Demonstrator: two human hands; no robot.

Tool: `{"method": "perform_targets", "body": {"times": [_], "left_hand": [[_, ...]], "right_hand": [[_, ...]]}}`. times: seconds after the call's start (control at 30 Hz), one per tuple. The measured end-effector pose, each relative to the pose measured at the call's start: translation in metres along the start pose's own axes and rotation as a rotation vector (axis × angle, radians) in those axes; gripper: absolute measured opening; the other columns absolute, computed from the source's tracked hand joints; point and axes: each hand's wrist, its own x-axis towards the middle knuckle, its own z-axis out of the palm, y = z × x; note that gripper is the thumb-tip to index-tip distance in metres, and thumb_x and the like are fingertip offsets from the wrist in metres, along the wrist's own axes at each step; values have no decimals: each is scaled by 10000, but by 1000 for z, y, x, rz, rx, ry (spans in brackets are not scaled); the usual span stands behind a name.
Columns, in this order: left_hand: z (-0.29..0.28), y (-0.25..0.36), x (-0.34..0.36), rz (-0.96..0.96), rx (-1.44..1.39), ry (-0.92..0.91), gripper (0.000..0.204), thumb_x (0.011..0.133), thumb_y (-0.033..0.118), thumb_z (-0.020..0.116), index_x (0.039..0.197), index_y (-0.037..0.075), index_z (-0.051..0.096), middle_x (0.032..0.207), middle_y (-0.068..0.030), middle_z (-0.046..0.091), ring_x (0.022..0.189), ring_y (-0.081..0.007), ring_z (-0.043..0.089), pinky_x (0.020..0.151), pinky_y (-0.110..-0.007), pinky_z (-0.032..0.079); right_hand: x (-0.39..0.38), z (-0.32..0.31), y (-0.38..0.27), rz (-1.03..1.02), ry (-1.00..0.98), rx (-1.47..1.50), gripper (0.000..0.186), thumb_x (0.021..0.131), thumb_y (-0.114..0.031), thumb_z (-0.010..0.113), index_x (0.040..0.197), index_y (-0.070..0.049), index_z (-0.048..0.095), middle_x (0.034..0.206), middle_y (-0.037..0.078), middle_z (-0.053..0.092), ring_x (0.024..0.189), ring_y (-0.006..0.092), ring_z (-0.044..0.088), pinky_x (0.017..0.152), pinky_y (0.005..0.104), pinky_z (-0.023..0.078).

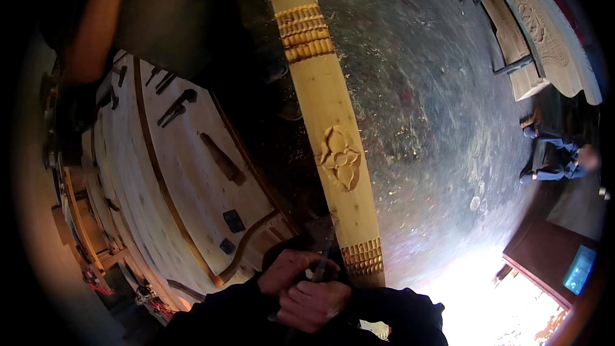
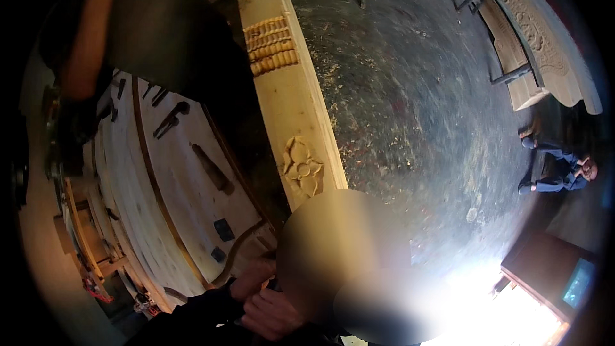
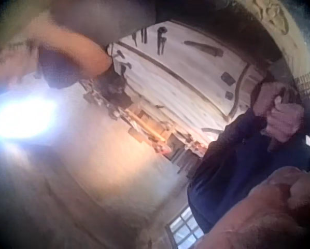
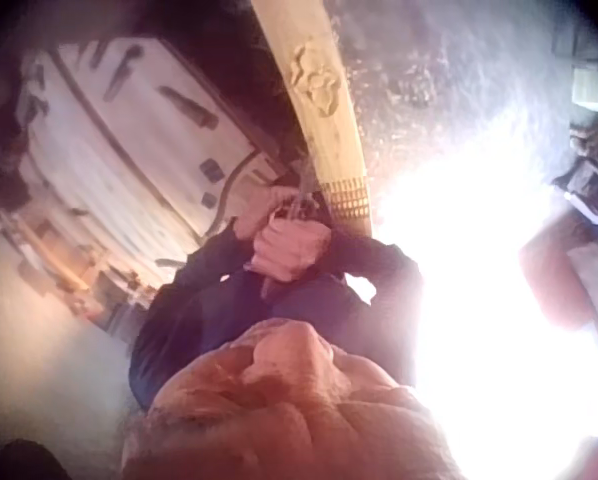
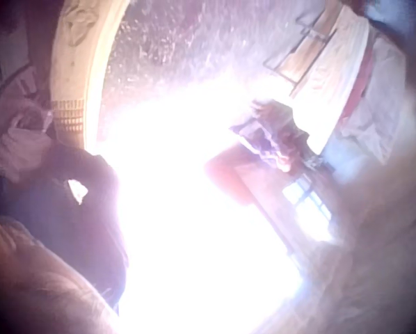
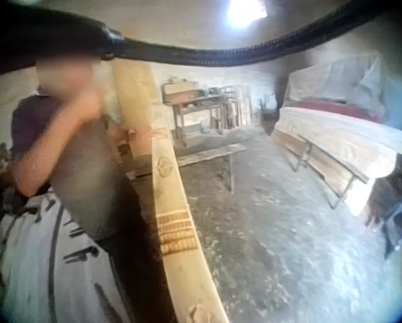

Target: The person carves a floral design into a wooden plank using a chisel and then sands the carved details by hand with sandpaper.

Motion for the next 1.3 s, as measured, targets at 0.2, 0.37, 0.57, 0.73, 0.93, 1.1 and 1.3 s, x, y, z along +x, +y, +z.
{"method": "perform_targets", "body": {"times": [0.2,0.37,0.57,0.73,0.93,1.1,1.3], "left_hand": [[-20,17,-34,2,-380,57,467,1196,406,545,1154,-2,768,1033,-89,777,904,-166,734,809,-340,596],[-60,-1,-39,-20,-450,629,431,1196,406,548,1086,46,758,897,-53,739,789,-154,699,701,-307,567],[-273,-231,-89,-154,316,1189,461,1110,449,676,1112,-5,756,801,-73,727,810,-158,723,765,-364,590],[-367,-269,-92,-511,807,1251,318,1043,338,715,1230,86,764,1098,-166,812,1030,-374,780,908,-501,608],[-412,-296,-48,-495,852,1256,251,1027,289,704,1207,116,733,1228,-193,772,1158,-436,728,954,-542,590],[-422,-311,-20,-319,850,1418,269,971,176,785,1174,111,621,1265,-165,684,1130,-422,721,904,-557,594],[-394,-298,-30,-235,834,1559,363,997,212,765,1321,116,635,1382,-146,641,1165,-401,710,910,-522,607]], "right_hand": [[6,30,-16,-82,-230,-151,165,977,-244,749,941,-83,739,1091,146,780,1060,273,764,1017,425,591],[-2,34,-13,291,-400,-291,244,1011,-205,756,1233,-106,769,1368,90,761,1394,309,658,1244,607,473],[-72,12,28,605,-27,-650,486,1069,-211,729,1503,-12,643,1536,209,664,1449,475,592,1235,628,453],[-39,20,35,750,105,-722,496,1128,-285,643,1528,9,627,1524,274,653,1434,516,590,1211,612,473],[-47,17,31,659,-10,-825,485,1131,-313,649,1493,10,655,1523,285,653,1409,518,614,1207,612,478],[-44,24,36,630,33,-829,471,1128,-315,653,1452,27,672,1490,290,676,1374,510,649,1189,621,506],[-52,23,37,665,95,-776,489,1126,-352,649,1453,9,675,1506,272,673,1386,506,644,1198,640,498]]}}
